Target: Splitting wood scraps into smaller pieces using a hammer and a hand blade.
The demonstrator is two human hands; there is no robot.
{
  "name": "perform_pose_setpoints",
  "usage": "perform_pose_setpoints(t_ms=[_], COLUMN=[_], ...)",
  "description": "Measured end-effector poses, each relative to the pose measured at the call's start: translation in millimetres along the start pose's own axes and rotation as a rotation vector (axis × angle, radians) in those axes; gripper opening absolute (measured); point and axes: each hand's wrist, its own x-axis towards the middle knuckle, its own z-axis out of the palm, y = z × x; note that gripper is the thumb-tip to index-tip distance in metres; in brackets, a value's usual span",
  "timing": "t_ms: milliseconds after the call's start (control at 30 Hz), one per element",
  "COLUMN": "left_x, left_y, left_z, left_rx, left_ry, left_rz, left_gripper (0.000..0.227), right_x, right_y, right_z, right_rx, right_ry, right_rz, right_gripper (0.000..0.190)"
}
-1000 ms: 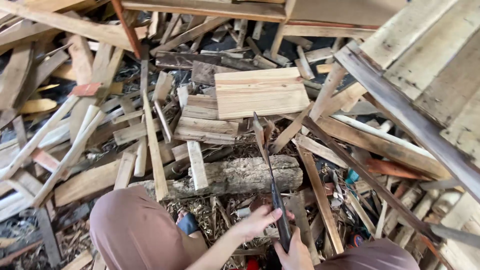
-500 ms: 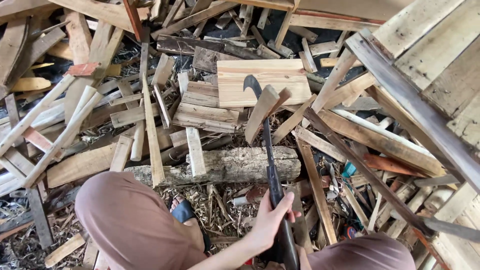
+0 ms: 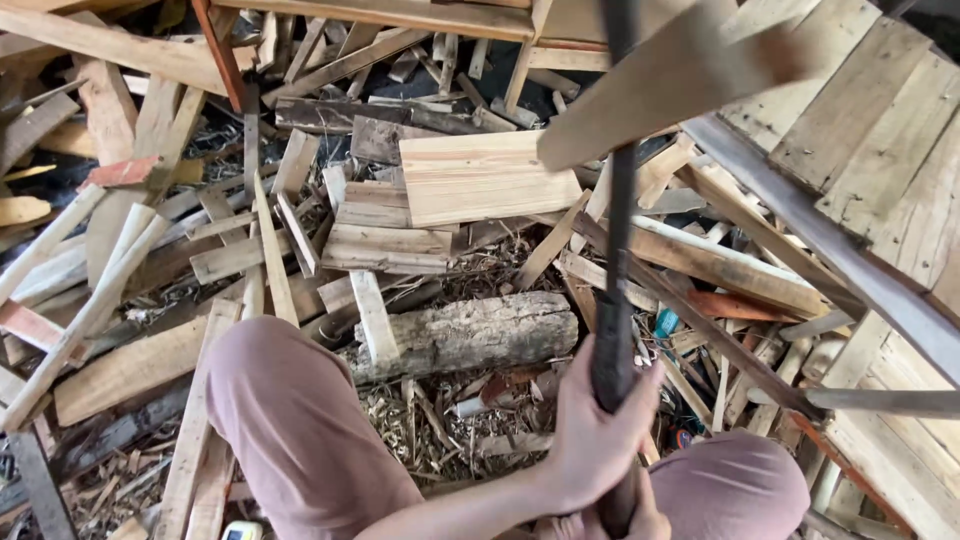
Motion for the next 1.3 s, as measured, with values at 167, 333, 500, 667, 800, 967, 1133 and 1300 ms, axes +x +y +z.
perform_pose_setpoints(t_ms=[167, 333, 500, 667, 800, 967, 1133, 1300], left_x=[-14, -28, 2, 8, -29, -37, -7, 5], left_y=[-111, -153, -37, -36, -177, -196, -79, -57], left_z=[-81, -120, -42, -44, -153, -163, -84, -63], left_rx=[0.02, 0.053, 0.122, 0.125, 0.036, -0.009, -0.026, 0.009], left_ry=[0.3, 0.57, 0.252, 0.152, 0.519, 0.656, 0.441, 0.086], left_rz=[-0.392, -0.578, -0.362, -0.291, -0.571, -0.515, -0.435, -0.292], left_gripper=[0.016, 0.01, 0.014, 0.023, 0.01, 0.012, 0.017, 0.014], right_x=[16, 52, 9, 14, -10, -4, -4, 10], right_y=[203, 335, 19, -6, 217, 272, 48, 13], right_z=[132, 229, 38, 20, 197, 212, 62, 42], right_rx=[0.405, 0.569, 0.222, 0.046, -0.309, -0.034, 0.109, 0.051], right_ry=[-0.357, -0.76, -0.188, -0.367, -0.512, -0.49, -0.367, -0.302], right_rz=[0.263, 0.582, 0.241, 0.028, 0.021, -0.221, -0.116, -0.128], right_gripper=[0.03, 0.065, 0.042, 0.076, 0.109, 0.09, 0.07, 0.102])
